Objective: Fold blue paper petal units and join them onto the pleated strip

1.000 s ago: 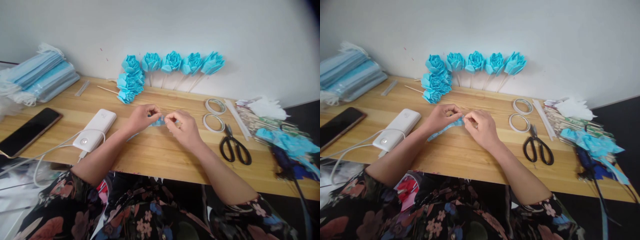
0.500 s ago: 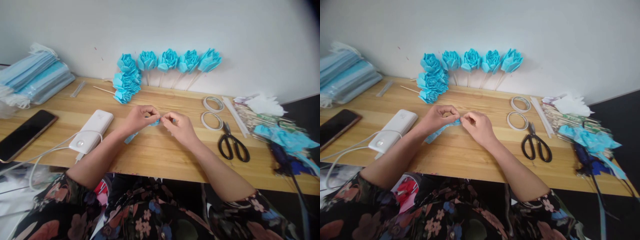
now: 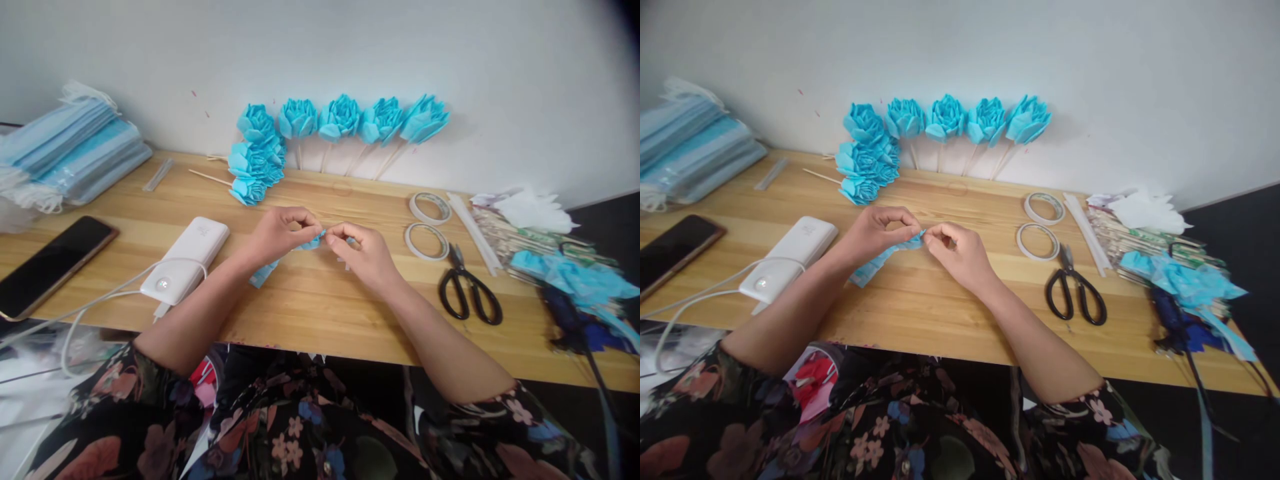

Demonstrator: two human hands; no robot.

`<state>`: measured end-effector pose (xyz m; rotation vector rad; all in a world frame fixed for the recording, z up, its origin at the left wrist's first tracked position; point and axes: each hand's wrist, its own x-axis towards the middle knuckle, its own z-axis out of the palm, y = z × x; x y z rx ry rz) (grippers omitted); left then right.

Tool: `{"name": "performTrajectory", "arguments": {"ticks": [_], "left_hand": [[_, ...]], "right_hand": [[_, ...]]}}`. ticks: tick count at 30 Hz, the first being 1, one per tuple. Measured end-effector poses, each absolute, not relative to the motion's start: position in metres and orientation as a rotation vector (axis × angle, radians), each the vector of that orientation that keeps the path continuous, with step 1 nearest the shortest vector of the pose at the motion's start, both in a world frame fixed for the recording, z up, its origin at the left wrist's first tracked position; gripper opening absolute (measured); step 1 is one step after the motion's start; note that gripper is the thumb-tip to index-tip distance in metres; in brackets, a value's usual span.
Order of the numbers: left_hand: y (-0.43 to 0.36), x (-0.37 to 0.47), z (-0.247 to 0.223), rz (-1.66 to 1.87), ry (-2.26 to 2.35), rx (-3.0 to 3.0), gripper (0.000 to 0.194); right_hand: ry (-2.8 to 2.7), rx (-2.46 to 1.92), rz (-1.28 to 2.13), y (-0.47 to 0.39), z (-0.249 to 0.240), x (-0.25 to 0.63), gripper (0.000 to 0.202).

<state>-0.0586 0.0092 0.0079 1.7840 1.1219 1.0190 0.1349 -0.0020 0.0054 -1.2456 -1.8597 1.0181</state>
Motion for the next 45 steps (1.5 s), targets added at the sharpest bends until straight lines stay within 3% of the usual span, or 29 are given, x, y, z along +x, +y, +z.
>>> {"name": "performTrajectory", "arguments": {"ticks": [23,29,33,36,45], "left_hand": [[0.015,-0.061,0.003,1.029,1.272,1.717,0.022],[0.017,-0.061,-0.003,1.004,1.272,1.704,0.021],[0.016,-0.059,-0.003,0.963,1.258,1.662,0.026],[0.015,-0.058,-0.004,0.964,1.234,1.654,0.028],[0.015,-0.056,-0.005,0.902,1.217,1.710,0.031]], "right_hand": [[-1.908,-1.268,0.882,0.004,0.018,0.153,0.016],[-2.404,-1.363,0.944,0.020,0.033,0.192,0.038],[-2.594,-1.527,0.584,0.029,0.022,0.200,0.016],[-2.495,-1.611,0.376,0.035,0.010,0.199,0.029],[-2.217,-1.622,0.264,0.058,-0.013,0.191,0.030]]}}
